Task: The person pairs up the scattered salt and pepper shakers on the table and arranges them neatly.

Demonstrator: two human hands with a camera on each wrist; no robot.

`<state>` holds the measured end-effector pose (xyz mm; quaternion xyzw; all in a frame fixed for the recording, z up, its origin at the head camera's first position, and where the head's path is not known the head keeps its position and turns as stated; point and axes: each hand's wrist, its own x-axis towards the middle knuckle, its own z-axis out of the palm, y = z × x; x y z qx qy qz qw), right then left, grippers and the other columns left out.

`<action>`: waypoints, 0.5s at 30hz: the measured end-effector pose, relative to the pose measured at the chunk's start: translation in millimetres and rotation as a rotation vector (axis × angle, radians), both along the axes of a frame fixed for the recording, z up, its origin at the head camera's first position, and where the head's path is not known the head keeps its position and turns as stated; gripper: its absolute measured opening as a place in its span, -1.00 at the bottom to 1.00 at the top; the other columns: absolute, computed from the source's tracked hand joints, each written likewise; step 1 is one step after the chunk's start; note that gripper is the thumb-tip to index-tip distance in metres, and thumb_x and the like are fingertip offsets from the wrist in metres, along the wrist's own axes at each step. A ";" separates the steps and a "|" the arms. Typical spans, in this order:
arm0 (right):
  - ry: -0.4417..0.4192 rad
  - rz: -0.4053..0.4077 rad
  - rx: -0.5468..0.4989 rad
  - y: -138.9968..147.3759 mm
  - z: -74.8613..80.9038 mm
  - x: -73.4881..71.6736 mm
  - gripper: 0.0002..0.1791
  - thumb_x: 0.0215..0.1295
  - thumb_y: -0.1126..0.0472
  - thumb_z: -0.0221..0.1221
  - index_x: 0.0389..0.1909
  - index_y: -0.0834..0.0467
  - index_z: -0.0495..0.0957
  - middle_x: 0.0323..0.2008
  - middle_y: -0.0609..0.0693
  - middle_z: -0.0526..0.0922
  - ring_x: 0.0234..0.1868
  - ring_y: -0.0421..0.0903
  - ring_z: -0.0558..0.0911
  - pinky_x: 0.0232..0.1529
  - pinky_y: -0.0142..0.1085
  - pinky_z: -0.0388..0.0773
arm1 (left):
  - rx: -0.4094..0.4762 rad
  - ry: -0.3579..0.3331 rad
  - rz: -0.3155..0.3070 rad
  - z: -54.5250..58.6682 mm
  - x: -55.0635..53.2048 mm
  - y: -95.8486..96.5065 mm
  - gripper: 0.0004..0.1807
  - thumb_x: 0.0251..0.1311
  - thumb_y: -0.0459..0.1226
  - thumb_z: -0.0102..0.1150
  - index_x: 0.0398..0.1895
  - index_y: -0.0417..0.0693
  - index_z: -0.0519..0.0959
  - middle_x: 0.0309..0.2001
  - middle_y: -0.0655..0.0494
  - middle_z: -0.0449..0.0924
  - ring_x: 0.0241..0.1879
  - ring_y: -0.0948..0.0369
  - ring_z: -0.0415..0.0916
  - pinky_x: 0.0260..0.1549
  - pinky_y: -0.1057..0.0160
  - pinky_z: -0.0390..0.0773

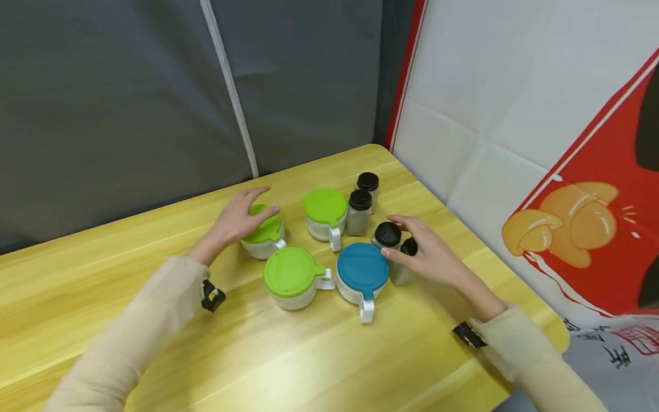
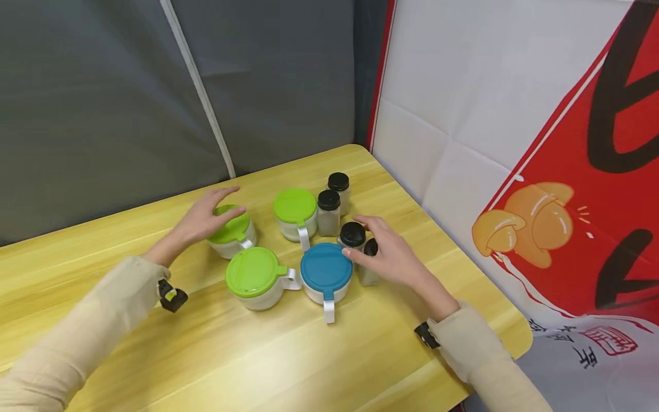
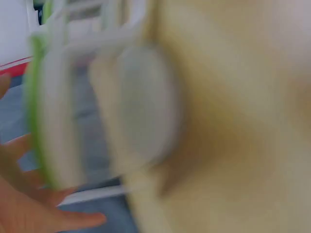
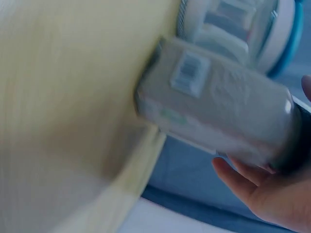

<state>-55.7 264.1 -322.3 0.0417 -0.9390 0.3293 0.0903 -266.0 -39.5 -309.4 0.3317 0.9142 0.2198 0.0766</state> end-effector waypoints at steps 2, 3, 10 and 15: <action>0.023 -0.024 0.002 -1.0 -3.9 -0.7 -0.30 0.14 0.03 0.23 0.25 0.21 0.25 0.17 0.17 0.34 0.17 0.13 0.33 0.09 0.06 0.27 | 0.106 0.019 0.005 -16.7 7.7 2.6 -0.27 0.18 0.13 -0.01 0.32 -0.07 0.21 0.31 -0.24 0.07 0.24 -0.19 0.05 0.12 -0.20 0.11; 0.033 -0.037 0.004 -1.3 -5.5 -1.3 -0.31 0.13 0.04 0.25 0.24 0.22 0.27 0.17 0.17 0.36 0.17 0.12 0.32 0.09 0.06 0.26 | 0.141 0.044 0.007 -22.2 11.9 6.5 -0.30 0.16 0.10 0.03 0.29 -0.08 0.27 0.29 -0.22 0.11 0.22 -0.18 0.08 0.11 -0.18 0.14; 0.044 -0.092 0.034 -4.6 -8.0 -9.0 -0.29 0.06 -0.03 0.29 0.22 0.15 0.31 0.16 0.13 0.39 0.13 0.11 0.38 0.03 0.03 0.33 | 0.153 0.152 0.020 -32.4 27.5 41.0 -0.38 0.13 0.11 0.07 0.17 -0.04 0.41 0.18 -0.12 0.29 0.11 -0.07 0.23 0.00 -0.04 0.30; 0.050 -0.112 0.074 -9.9 -7.5 -19.1 -0.30 0.07 -0.06 0.28 0.21 0.12 0.33 0.13 0.12 0.42 0.06 0.11 0.44 -0.06 0.02 0.40 | 0.113 0.149 0.038 -29.1 31.8 45.7 -0.36 0.14 0.16 0.02 0.21 0.02 0.39 0.22 -0.10 0.25 0.14 -0.07 0.21 -0.03 -0.11 0.30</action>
